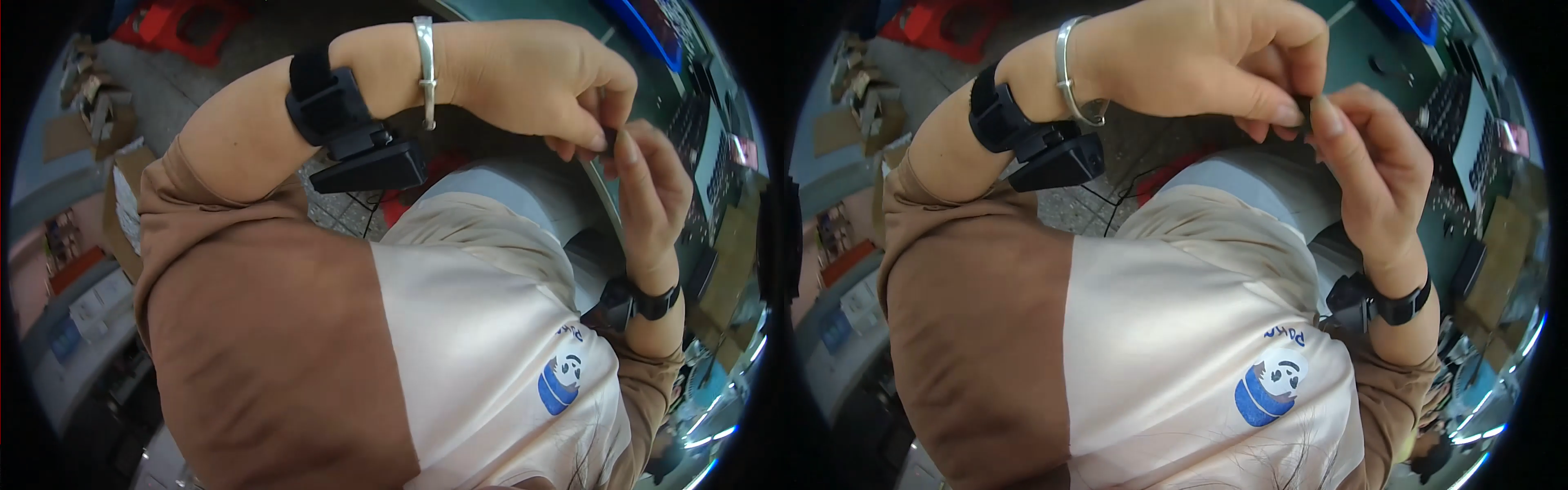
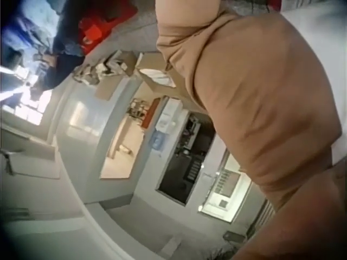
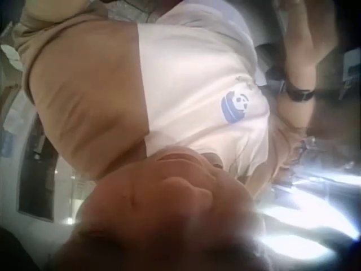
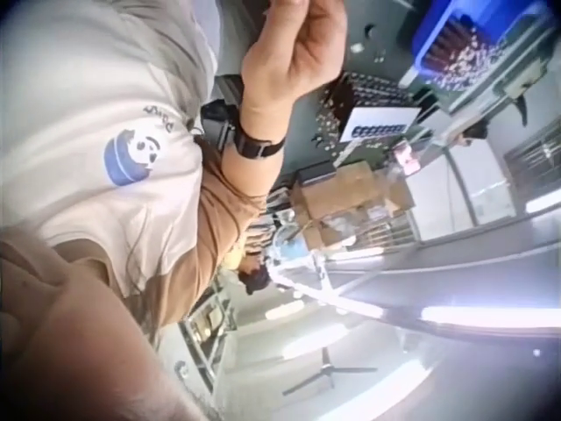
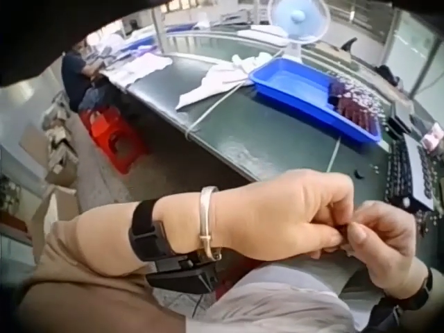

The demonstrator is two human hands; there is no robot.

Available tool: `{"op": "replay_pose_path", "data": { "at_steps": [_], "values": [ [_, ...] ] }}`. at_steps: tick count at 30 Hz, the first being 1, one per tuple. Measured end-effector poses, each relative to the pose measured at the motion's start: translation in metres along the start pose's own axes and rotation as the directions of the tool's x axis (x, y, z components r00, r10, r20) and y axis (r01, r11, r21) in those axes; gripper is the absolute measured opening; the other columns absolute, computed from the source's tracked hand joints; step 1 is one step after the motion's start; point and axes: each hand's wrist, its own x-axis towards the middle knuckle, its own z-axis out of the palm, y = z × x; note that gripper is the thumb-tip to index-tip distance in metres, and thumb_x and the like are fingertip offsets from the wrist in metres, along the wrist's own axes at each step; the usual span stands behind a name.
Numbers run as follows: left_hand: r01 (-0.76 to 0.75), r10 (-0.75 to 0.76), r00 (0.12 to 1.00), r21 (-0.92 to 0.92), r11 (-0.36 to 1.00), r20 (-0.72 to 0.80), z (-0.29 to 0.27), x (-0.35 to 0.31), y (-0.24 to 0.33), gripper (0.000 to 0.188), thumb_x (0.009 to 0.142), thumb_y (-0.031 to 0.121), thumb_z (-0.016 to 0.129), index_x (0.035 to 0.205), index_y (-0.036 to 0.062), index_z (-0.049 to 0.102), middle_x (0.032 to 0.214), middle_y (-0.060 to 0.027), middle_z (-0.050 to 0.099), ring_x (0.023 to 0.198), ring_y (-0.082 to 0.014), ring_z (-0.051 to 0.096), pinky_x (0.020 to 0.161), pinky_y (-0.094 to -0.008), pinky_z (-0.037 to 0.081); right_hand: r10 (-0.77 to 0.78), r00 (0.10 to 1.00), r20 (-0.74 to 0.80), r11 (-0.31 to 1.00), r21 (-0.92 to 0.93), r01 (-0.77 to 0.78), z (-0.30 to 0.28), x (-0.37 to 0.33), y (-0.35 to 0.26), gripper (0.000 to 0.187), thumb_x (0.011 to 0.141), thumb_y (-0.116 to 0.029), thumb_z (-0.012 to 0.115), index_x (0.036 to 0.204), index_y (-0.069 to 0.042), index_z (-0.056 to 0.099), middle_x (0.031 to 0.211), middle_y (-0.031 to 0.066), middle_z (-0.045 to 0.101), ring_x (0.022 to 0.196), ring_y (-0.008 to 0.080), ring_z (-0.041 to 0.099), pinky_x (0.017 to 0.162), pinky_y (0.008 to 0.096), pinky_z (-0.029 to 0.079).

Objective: The person assembles electronic components by hand, picking up a speaker and a foam pad, pressing the pad onto the back of the speaker, and placing the assembly onto a metal plate. This process is repeated for each component, occasionally reaching for more parts from a tray or the table surface.

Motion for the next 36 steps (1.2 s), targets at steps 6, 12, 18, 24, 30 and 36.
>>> {"op": "replay_pose_path", "data": {
  "at_steps": [6,12,18,24,30,36],
  "values": [
    [0.119,-0.178,0.952,-0.235,0.965,-0.247,-0.014,-0.096,-0.025,0.012,0.085,0.003,0.057,0.092,0.0015,0.047,0.083,-0.0132,0.063,0.070,-0.0151,0.064,0.060,-0.0232,0.052,-0.064,0.915,0.398,0.978,-0.157,0.137,-0.006,0.023,0.004,0.050,0.077,-0.015,0.070,0.118,0.005,0.051,0.111,0.0148,0.058,0.094,0.0225,0.058,0.083,0.0300,0.045],
    [-0.244,-0.294,0.746,-0.655,0.715,-0.598,0.029,-0.235,-0.084,0.017,0.082,0.000,0.056,0.096,0.0023,0.047,0.084,-0.0201,0.065,0.064,-0.0187,0.063,0.059,-0.0259,0.052,0.070,0.914,0.399,0.459,-0.827,0.325,-0.041,-0.007,0.039,0.090,0.062,-0.010,0.076,0.136,0.003,0.027,0.138,0.0216,0.032,0.126,0.0377,0.033,0.104,0.0431,0.029],
    [-0.387,-0.401,0.645,-0.731,0.563,-0.650,0.056,-0.264,-0.117,0.018,0.082,0.001,0.057,0.096,0.0019,0.047,0.084,-0.0205,0.065,0.064,-0.0199,0.063,0.058,-0.0273,0.053,0.171,0.919,0.355,0.320,-0.902,0.290,-0.021,0.000,0.037,0.100,0.057,0.004,0.068,0.141,0.002,0.013,0.144,0.0246,0.019,0.133,0.0410,0.021,0.108,0.0452,0.023],
    [-0.319,-0.462,0.737,-0.857,0.404,-0.493,0.063,-0.260,-0.147,0.016,0.082,0.003,0.060,0.094,0.0008,0.049,0.084,-0.0194,0.065,0.067,-0.0191,0.065,0.058,-0.0260,0.053,0.255,0.911,0.324,0.249,-0.933,0.261,-0.013,0.007,0.033,0.095,0.056,0.005,0.061,0.139,0.004,0.015,0.142,0.0266,0.021,0.130,0.0439,0.024,0.107,0.0461,0.024],
    [-0.147,-0.461,0.840,-0.938,0.315,-0.286,0.071,-0.284,-0.155,0.014,0.081,0.000,0.061,0.089,-0.0010,0.050,0.083,-0.0182,0.065,0.072,-0.0194,0.066,0.060,-0.0248,0.054,0.238,0.920,0.310,0.223,-0.940,0.259,0.007,0.022,0.036,0.096,0.056,0.006,0.062,0.140,0.002,0.014,0.143,0.0259,0.021,0.130,0.0432,0.025,0.107,0.0445,0.027],
    [-0.064,-0.461,0.867,-0.960,0.273,-0.189,0.078,-0.282,-0.161,0.013,0.081,-0.001,0.061,0.088,-0.0019,0.050,0.081,-0.0172,0.065,0.073,-0.0207,0.067,0.062,-0.0259,0.055,0.221,0.925,0.310,0.151,-0.948,0.281,0.008,0.022,0.030,0.092,0.056,0.004,0.065,0.137,0.004,0.023,0.139,0.0233,0.030,0.126,0.0405,0.034,0.104,0.0429,0.032]
  ]
}}
